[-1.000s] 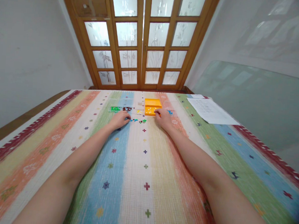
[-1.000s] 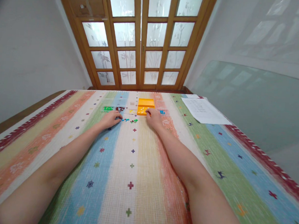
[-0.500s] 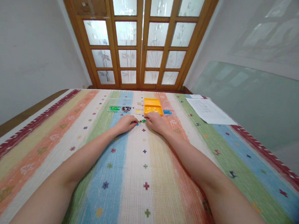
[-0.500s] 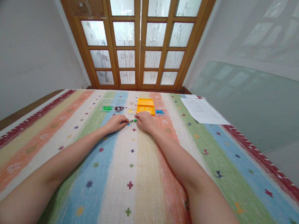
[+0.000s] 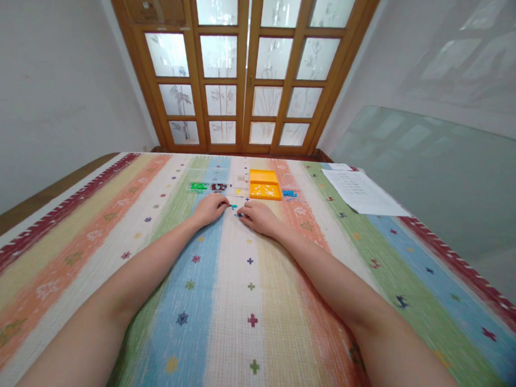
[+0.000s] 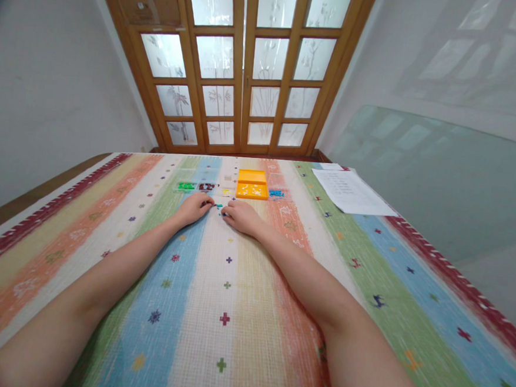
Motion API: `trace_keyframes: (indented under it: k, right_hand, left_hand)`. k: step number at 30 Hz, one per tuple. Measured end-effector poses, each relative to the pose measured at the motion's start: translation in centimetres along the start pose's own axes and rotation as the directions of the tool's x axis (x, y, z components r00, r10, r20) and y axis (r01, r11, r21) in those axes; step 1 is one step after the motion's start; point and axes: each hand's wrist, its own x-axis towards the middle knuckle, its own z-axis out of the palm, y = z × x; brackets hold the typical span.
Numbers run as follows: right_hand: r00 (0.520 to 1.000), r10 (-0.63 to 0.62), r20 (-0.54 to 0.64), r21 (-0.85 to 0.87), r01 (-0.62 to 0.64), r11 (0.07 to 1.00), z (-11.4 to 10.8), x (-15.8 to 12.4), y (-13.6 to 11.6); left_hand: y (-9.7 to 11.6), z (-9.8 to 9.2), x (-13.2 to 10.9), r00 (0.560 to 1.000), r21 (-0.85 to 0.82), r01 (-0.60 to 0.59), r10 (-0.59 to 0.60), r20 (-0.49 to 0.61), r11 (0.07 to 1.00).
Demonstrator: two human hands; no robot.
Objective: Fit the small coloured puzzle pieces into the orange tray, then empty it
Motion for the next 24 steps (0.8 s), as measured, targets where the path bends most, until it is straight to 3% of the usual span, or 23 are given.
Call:
trace_keyframes:
  k: [9, 13, 16, 18, 24]
  right_hand:
    - [0.997, 0.053, -0.063, 0.073, -0.048, 0.996, 0.2, 0.0, 0.6]
    - [0.960, 0.211, -0.184, 0.183, -0.178, 0.967, -0.2, -0.3, 2.0]
    - [0.851, 0.423, -0.311, 0.263, -0.351, 0.899, -0.9, -0.8, 4.4]
    - [0.743, 0.532, -0.407, 0.310, -0.436, 0.845, -1.4, -1.3, 6.4]
    - [0.493, 0.685, -0.536, 0.408, -0.560, 0.722, -2.4, -3.5, 12.1]
  left_hand:
    - [-0.1, 0.1, -0.1, 0.998, 0.003, -0.062, 0.062, -0.023, 0.998]
    - [-0.2, 0.0, -0.3, 0.996, 0.001, -0.082, 0.082, -0.031, 0.997]
    - [-0.2, -0.1, -0.3, 0.995, 0.002, -0.098, 0.098, -0.029, 0.995]
    - [-0.2, -0.1, -0.3, 0.992, 0.005, -0.122, 0.122, -0.028, 0.993]
    - [0.2, 0.0, -0.4, 0.976, 0.005, -0.218, 0.218, -0.020, 0.976]
